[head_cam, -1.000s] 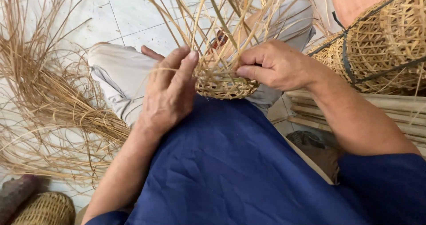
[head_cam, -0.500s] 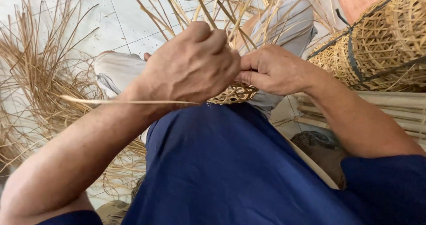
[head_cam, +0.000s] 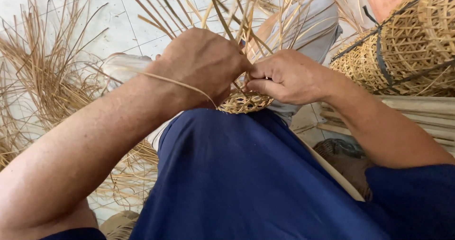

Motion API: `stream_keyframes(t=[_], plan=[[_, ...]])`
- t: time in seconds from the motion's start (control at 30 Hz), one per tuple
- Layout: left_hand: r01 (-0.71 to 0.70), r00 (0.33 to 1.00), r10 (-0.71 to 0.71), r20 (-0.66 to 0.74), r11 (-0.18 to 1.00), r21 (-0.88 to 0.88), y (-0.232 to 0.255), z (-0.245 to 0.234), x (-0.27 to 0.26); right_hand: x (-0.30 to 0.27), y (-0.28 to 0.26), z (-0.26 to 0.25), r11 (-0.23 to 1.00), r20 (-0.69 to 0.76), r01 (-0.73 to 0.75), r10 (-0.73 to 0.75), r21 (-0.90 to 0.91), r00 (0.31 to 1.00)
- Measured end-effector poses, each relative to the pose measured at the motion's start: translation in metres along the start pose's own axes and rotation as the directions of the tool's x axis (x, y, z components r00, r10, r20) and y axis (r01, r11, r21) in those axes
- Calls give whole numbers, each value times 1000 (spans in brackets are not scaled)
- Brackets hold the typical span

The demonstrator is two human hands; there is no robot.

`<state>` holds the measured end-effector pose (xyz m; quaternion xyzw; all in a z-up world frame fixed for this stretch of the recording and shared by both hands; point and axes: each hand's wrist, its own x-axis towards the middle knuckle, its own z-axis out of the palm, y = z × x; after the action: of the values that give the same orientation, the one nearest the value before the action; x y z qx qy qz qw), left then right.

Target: Weaving a basket by hand using thin strips of material.

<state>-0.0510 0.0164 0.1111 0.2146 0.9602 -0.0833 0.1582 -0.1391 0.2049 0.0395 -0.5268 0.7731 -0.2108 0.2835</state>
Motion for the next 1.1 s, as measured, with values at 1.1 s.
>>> stream_keyframes(t=[1.1], plan=[[-241,965,261,18,859,451,22,-11,0,4,-13,-3,980,96,-139,153,-145,983]])
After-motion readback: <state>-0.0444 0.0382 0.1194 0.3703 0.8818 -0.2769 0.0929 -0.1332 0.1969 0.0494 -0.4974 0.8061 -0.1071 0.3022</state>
